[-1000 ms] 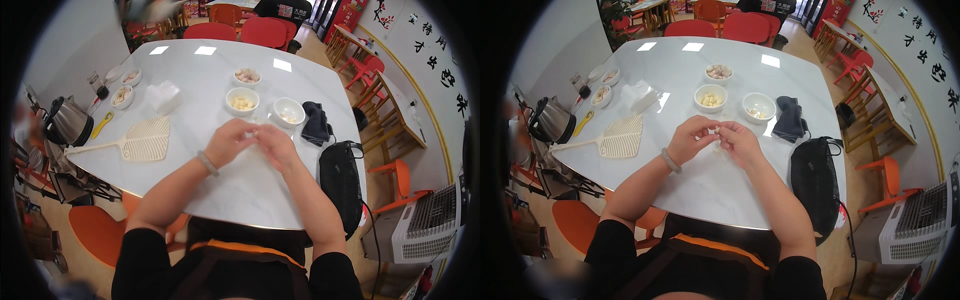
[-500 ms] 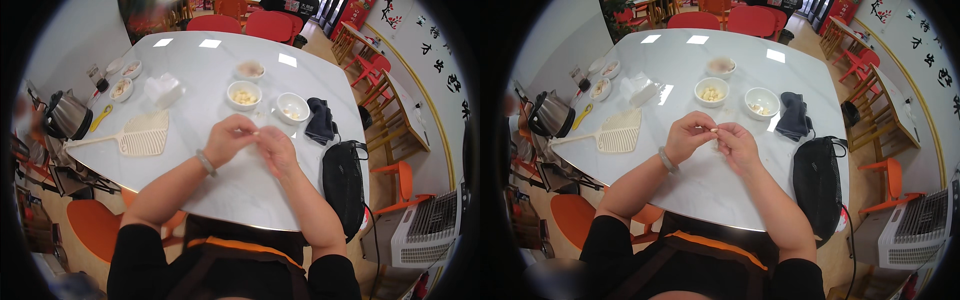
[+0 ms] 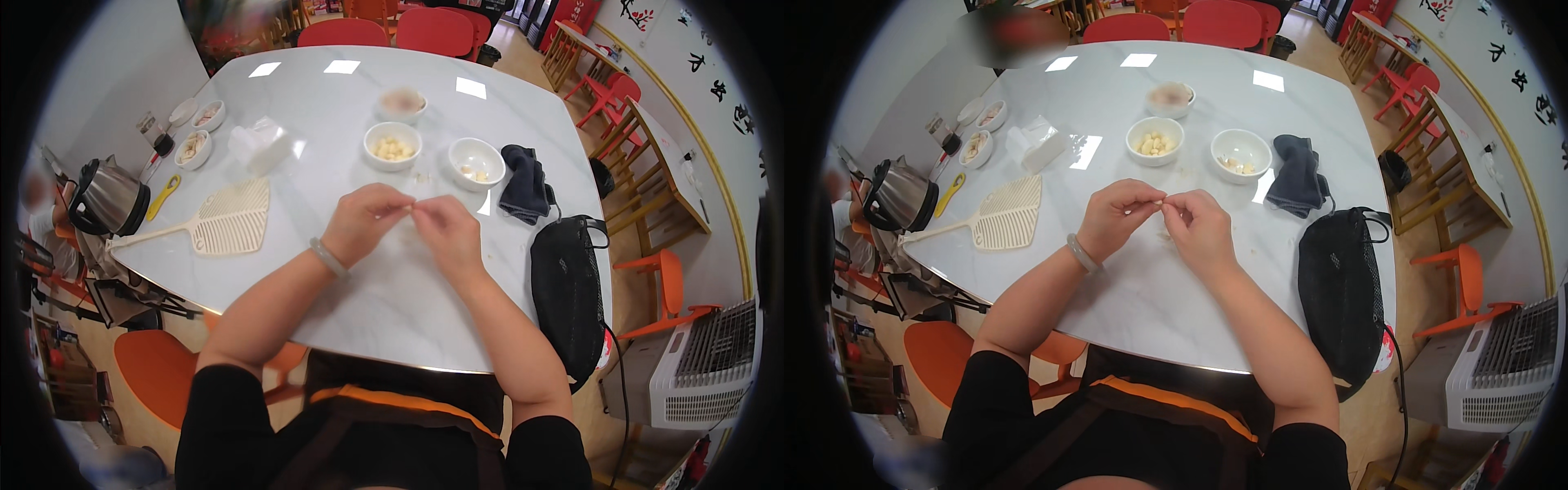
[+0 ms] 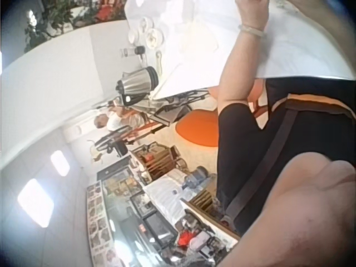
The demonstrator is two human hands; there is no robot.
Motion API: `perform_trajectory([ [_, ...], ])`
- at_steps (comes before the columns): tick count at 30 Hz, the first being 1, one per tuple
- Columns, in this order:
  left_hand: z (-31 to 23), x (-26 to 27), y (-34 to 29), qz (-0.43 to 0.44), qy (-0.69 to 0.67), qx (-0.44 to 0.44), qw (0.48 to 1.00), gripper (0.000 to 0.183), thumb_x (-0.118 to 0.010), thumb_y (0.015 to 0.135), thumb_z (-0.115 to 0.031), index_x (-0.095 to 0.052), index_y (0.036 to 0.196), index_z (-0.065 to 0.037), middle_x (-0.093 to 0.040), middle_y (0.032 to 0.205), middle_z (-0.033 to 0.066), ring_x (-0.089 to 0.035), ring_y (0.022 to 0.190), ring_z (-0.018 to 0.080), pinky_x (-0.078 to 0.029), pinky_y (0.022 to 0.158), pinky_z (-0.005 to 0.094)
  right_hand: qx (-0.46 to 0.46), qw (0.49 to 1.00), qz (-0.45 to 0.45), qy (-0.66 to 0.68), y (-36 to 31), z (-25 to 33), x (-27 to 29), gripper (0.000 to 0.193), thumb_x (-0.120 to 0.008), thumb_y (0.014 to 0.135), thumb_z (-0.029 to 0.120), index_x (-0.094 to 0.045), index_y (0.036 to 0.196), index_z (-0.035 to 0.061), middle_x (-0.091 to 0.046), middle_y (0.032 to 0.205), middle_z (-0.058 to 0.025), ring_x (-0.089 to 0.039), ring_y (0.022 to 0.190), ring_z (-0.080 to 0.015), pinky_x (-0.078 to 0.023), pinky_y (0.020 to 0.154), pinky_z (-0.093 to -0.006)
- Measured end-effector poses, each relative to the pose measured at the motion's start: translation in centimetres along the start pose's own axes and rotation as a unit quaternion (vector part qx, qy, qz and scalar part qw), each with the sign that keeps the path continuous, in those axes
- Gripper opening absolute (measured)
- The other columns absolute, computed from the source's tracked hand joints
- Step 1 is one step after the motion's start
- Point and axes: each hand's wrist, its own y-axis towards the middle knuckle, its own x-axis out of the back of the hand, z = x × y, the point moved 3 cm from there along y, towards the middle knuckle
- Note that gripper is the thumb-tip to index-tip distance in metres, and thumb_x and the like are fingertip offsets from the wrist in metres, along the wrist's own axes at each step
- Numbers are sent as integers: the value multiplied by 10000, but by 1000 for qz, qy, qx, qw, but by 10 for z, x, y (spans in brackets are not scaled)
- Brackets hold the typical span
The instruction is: The person sits at a white table and peels garlic cloves by hand. They pick up individual cloves from a bowl, remove the outer skins, and place the peeled cloves into a separate bowl. The process is repetitive, with the person handling the cloves one by one.
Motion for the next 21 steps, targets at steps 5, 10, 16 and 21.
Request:
perform_trajectory([
  [5, -1, 1, 1, 10, 71, -61, 996, 158, -680, 752, 8, -688, 902, -43, -642, 807, 63, -601, 699, 146, -486, 614, 237, -38, 997, 50, -40, 4, -4, 5, 106, -633, 807, 104, -638, 821, -1, -595, 775, -81, -554, 637, -141, -452, 589, -270],
  [10, 0, 1, 1, 31, 110, -90, 989, 153, -691, 753, -26, -691, 903, -53, -625, 751, 57, -581, 651, 159, -460, 573, 248, -50, 996, 67, -40, 5, -9, 5, 113, -624, 804, 106, -631, 815, -6, -594, 766, -80, -548, 631, -140, -449, 584, -271],
  [16, -8, 2, 0, 31, 114, -76, 990, 141, -690, 754, -32, -691, 894, -50, -614, 723, 56, -559, 619, 156, -451, 554, 253, -84, 994, 66, -23, 3, -8, 2, 120, -607, 812, 105, -630, 816, -12, -593, 764, -67, -546, 637, -124, -446, 586, -262],
  [21, -8, 4, 0, 14, 109, -71, 991, 136, -688, 752, -26, -691, 887, -50, -614, 723, 54, -552, 610, 151, -448, 548, 253, -102, 992, 73, 34, 4, -11, 3, 137, -598, 823, 115, -635, 843, -16, -610, 788, -58, -542, 645, -102, -443, 588, -249],
])
